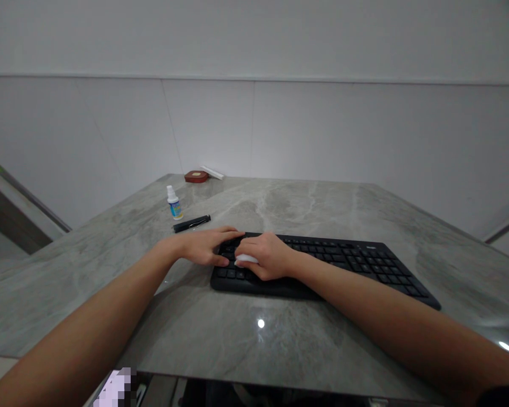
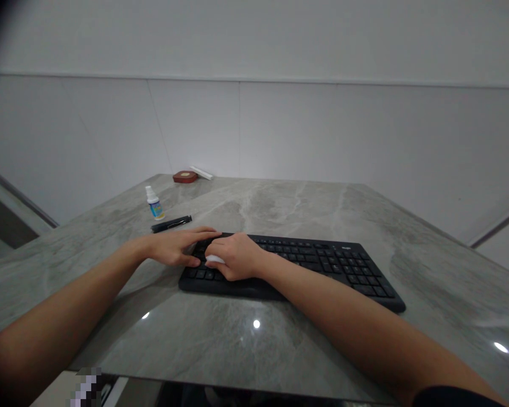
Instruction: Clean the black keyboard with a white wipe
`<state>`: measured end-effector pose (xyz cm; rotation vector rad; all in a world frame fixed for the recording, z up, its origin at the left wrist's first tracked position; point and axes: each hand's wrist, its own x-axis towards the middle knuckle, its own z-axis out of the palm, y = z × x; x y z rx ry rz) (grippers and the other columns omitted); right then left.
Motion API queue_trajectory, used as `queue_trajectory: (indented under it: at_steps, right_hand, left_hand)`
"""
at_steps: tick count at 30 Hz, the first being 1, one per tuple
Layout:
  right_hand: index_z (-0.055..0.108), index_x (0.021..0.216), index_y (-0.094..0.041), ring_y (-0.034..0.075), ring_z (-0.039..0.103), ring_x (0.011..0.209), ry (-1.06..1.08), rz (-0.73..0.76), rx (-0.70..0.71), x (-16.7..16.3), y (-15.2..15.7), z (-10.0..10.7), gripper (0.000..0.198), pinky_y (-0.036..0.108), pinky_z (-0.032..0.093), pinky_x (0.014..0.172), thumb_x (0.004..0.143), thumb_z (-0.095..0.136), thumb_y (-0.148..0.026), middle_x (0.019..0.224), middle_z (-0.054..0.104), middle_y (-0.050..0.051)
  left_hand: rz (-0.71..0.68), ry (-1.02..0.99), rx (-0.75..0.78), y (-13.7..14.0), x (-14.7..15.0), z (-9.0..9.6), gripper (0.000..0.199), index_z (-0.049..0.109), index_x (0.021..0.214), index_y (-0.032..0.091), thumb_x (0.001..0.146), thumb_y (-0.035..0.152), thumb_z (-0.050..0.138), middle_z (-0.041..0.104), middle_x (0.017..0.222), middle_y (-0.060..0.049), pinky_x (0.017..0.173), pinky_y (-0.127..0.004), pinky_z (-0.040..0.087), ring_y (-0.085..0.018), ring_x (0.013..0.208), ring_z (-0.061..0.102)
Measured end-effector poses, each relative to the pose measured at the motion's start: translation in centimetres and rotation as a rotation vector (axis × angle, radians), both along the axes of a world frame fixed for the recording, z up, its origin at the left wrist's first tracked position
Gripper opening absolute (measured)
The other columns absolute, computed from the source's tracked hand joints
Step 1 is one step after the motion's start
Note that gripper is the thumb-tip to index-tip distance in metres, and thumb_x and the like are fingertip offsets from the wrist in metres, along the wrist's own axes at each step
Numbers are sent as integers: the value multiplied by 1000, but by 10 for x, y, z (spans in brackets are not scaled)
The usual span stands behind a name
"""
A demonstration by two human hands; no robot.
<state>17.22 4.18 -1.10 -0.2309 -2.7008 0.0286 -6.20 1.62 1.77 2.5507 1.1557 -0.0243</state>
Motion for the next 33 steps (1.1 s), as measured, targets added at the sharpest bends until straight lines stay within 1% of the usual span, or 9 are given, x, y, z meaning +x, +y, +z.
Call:
queue_trajectory:
  at_steps: [2,6,11,15,16,21,26,30,33]
  right_hand:
    - [65,97,-17,18,65,78,-11,21,-13,0,-1,0,15,28,42,65,93,57,-29,90,73,5]
    - [65,98,-17,19,65,80,42,-61,-9,-1,-1,0,15,28,42,64,93,57,-28,93,73,6]
    - [66,97,-17,17,65,79,17,15,-6,-2,-2,-1,14,27,41,64,93,58,-29,90,73,5]
    - [65,101,-18,18,65,82,77,-83,17,-5,-2,-2,17,27,40,63,97,54,-30,98,72,7]
    - [65,102,-18,18,65,82,80,-86,17,-5,-1,-2,18,27,40,63,98,53,-30,100,72,7]
    - [65,100,-18,17,65,80,30,11,-10,-5,-1,-3,19,27,41,65,97,55,-34,91,72,4]
    - [66,99,-18,18,65,81,92,-50,12,-3,0,-2,18,27,39,62,96,55,-32,97,72,6]
    - [66,98,-18,17,65,78,44,22,-1,-3,0,-2,17,26,40,63,95,57,-32,90,72,5]
    - [67,100,-18,17,65,81,64,-12,4,-4,1,-2,19,27,41,63,96,56,-33,93,71,6]
  left_hand:
    - [-3,-9,0,1,-1,-1,81,24,154,18,86,39,62,28,159,-15,117,-42,31,-32,143,35]
    - [-18,-30,4,1,-1,-1,77,28,152,17,86,37,62,32,158,-15,116,-42,31,-32,142,37]
    - [-23,-24,17,1,1,-1,80,26,153,18,85,36,63,32,157,-15,115,-41,32,-32,141,38]
    - [-28,-26,23,1,1,-1,72,34,149,17,85,34,63,37,154,-13,114,-39,35,-30,138,42]
    - [-33,-23,25,1,0,-1,71,34,149,17,86,34,63,38,154,-13,114,-38,36,-30,138,43]
    - [-23,-14,19,1,0,-2,80,25,153,17,86,39,63,32,157,-14,116,-41,33,-31,141,38]
    - [-24,-26,7,0,1,-1,73,31,150,16,86,34,62,34,156,-14,116,-39,33,-30,140,40]
    - [-19,-15,13,1,0,-1,78,27,152,17,85,36,63,31,157,-15,116,-42,33,-32,141,38]
    - [-23,-12,21,2,-1,-3,76,29,151,17,86,36,62,32,157,-15,116,-41,33,-31,141,38]
